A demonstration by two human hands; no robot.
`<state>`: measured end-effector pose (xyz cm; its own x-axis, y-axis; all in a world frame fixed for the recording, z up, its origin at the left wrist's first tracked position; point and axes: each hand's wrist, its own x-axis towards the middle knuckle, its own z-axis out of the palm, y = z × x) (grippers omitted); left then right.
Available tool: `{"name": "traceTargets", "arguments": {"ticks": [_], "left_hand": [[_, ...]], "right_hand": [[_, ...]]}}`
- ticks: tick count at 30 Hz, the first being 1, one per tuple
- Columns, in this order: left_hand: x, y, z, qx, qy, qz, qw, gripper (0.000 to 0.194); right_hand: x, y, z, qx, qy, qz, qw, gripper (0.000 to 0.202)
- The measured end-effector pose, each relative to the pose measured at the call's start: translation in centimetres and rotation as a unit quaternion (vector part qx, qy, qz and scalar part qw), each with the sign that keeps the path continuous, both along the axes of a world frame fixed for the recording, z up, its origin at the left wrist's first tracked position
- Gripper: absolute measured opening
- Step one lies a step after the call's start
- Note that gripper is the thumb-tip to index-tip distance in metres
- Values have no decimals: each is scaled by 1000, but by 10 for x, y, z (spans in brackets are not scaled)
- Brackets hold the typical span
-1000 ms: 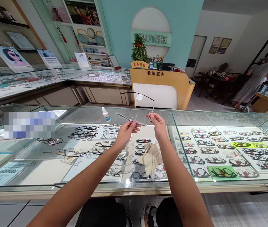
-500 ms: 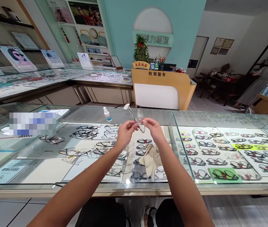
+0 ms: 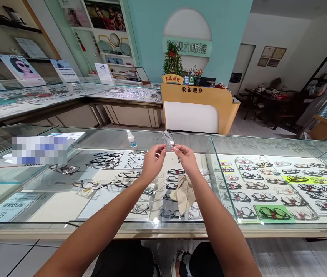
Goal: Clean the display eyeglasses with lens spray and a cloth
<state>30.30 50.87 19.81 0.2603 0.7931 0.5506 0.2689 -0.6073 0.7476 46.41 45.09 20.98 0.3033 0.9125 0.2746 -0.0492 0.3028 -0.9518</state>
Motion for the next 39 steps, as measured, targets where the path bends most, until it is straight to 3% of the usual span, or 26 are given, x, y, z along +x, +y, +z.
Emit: {"name": "traceTargets", "arguments": {"ticks": [2,4,11,19,25,31,34,39], "left_hand": [[-4,6,2,48,-23,55,997,36],[-8,12,4,77,-32,73,994,45],[-14,23,5,81,-22,46,995,36],[-17,24,6,76,-41,64,994,32],[-12,20,3,-27,-104,-34,994,24],[-2,17,2,-10,-87,-99,991,20],[0,18,3,-37,-108,-124,986,24],[0,23,0,-90,-125,-181,972,30]], "right_hand": [[1,-1,2,-13,-19,1,1000,29],[1,-3,4,-20,-41,13,999,30],[-4,-9,8,-19,-71,60,995,31],[-6,-10,9,-18,-69,110,991,32],[-5,-9,7,-13,-57,90,994,34],[-2,-4,4,12,-59,48,997,33],[0,-1,3,27,-65,17,997,34],[-1,-1,0,1,-35,40,999,33]]}}
